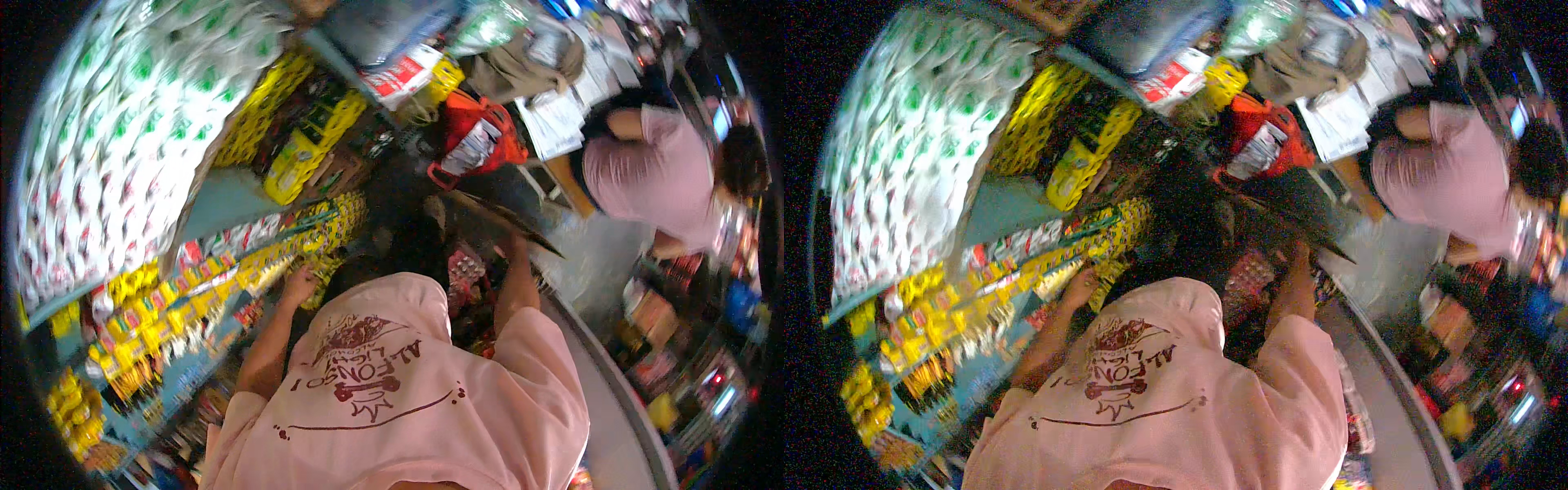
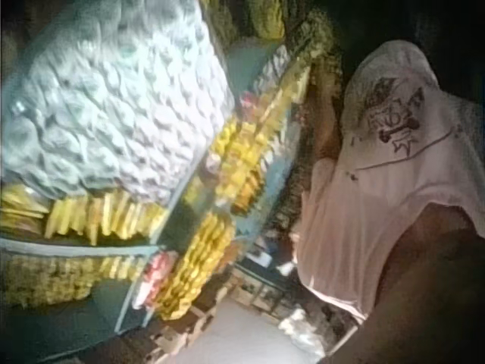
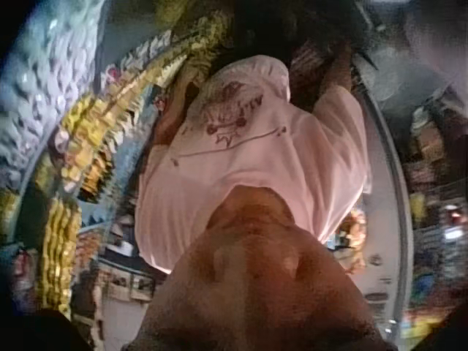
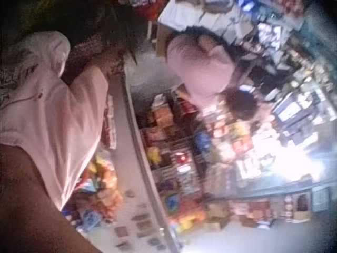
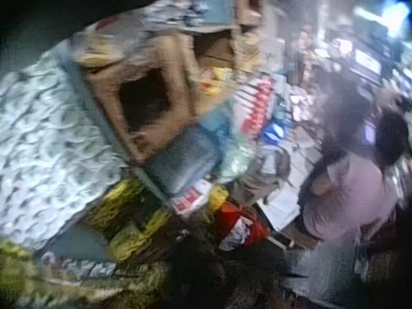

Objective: The person removes yellow snack packets from a cardboard box and places them onto a shelf in a store. They repeatedly pick up packets, arrange them on the shelf, and continue restocking until the box is empty.

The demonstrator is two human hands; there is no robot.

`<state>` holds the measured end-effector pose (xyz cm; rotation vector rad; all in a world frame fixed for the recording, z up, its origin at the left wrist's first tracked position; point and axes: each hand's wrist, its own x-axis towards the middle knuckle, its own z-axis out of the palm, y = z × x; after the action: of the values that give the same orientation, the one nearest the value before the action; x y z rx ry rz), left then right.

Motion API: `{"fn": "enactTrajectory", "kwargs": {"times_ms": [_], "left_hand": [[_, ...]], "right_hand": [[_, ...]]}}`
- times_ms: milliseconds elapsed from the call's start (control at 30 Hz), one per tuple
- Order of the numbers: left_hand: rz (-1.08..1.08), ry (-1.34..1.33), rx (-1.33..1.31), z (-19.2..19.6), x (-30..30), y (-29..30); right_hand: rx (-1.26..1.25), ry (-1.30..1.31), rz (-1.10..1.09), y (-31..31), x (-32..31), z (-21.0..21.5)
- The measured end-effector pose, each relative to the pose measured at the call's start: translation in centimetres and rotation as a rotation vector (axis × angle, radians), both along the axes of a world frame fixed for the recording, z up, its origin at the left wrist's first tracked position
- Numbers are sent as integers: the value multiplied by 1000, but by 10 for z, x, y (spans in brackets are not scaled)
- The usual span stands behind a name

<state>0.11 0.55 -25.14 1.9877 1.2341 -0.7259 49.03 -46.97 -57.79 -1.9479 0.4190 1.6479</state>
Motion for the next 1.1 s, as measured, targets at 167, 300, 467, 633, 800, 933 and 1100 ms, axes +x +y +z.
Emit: {"fn": "enactTrajectory", "kwargs": {"times_ms": [167,300,467,633,800,933,1100], "left_hand": [[205,-296,-84,7,16,-72],[412,-388,-116,13,31,-129],[572,-354,147,-97,-27,-177],[893,-321,94,-88,-53,-182],[1110,-269,206,-152,-104,-216],[1295,-298,216,-176,-149,-235],[1432,-230,191,-216,-207,-280]], "right_hand": [[148,-108,316,77,-3,77],[288,-158,651,170,14,113],[381,-81,1102,267,1,135],[292,-61,1527,374,-5,146],[259,-12,1807,470,-98,139],[310,58,1855,500,-177,109],[1204,-38,2268,507,-356,120]]}}
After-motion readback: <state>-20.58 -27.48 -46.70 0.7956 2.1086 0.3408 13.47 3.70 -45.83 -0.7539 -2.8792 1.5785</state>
